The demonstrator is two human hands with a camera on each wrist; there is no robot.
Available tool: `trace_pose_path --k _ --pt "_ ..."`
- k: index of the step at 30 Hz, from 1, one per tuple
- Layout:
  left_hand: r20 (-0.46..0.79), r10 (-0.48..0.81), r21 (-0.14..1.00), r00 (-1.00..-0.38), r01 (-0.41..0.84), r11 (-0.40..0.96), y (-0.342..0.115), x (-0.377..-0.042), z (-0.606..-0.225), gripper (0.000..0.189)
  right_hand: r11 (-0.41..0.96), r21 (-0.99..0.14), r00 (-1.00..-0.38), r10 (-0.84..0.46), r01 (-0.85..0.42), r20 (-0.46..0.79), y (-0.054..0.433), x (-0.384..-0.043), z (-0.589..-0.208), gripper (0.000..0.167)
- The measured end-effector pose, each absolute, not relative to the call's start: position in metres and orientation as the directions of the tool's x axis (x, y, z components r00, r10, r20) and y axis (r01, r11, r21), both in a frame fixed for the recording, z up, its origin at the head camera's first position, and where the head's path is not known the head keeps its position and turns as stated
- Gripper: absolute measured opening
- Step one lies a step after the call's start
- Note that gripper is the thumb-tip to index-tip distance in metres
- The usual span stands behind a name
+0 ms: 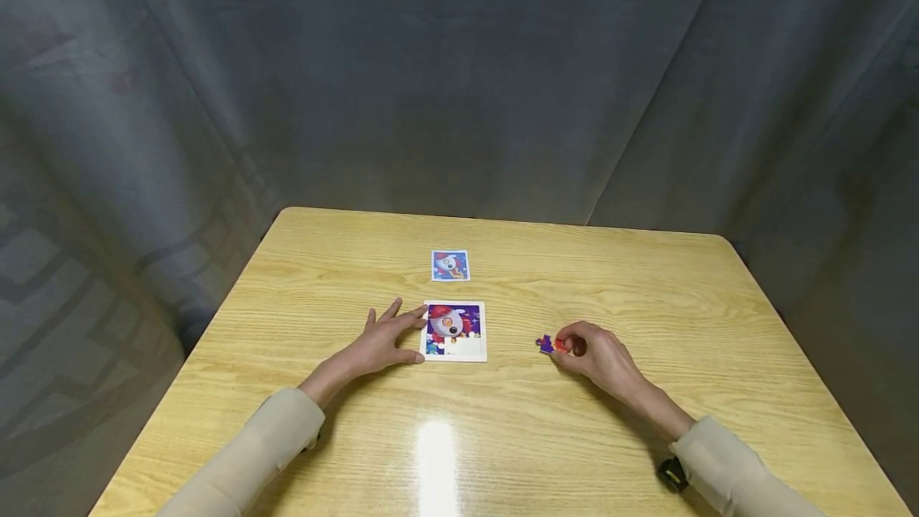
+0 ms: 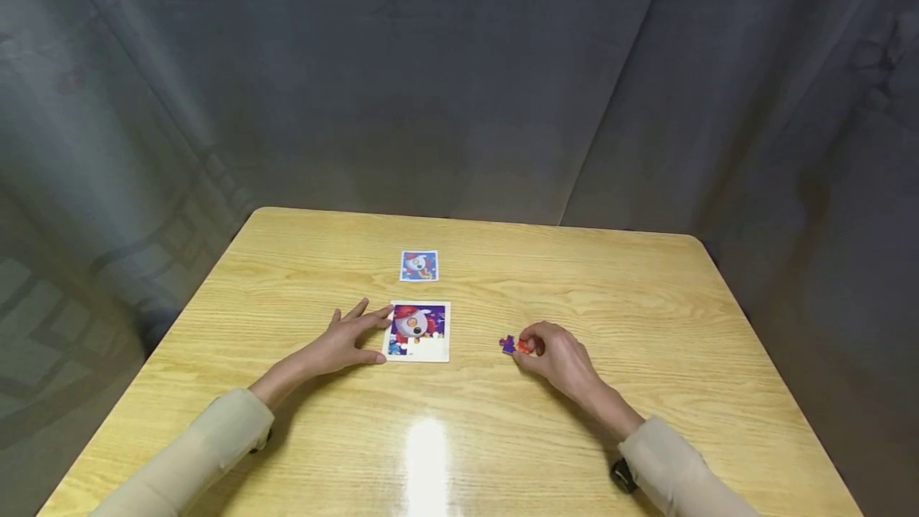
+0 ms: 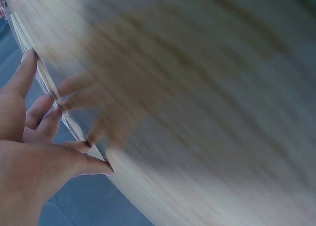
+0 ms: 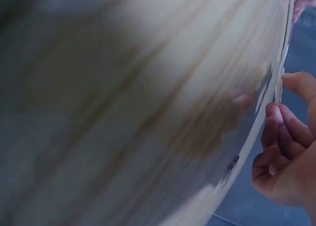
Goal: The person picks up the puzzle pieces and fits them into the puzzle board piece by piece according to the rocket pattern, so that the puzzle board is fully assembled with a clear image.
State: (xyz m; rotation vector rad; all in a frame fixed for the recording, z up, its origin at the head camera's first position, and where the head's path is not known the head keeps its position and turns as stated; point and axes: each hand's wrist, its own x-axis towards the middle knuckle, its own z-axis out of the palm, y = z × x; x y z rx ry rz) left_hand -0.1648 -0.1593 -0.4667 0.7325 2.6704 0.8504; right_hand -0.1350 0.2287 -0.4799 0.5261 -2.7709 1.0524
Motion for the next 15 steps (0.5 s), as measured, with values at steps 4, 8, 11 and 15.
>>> trace_pose_path --k 4,8,11,15 --pt "-0.072 0.533 0.598 -0.843 0.391 0.7 -0.159 -0.165 -0.467 0.058 0.69 -0.608 -0.92 -0.288 -0.392 0.265 0.223 -0.132 -0.478 0.021" --pt "-0.071 0.534 0.601 -0.842 0.392 0.697 -0.159 -0.165 -0.468 0.058 0.668 -0.62 -0.911 -0.293 -0.412 0.289 0.219 -0.131 -0.476 0.022" --pt "-0.07 0.533 0.599 -0.843 0.392 0.699 -0.159 -0.164 -0.468 0.058 0.651 -0.631 -0.906 -0.296 -0.422 0.302 0.216 -0.13 -0.474 0.022" --pt "-0.071 0.531 0.602 -0.844 0.388 0.698 -0.158 -0.164 -0.467 0.058 0.645 -0.633 -0.903 -0.299 -0.429 0.308 0.212 -0.13 -0.472 0.022"
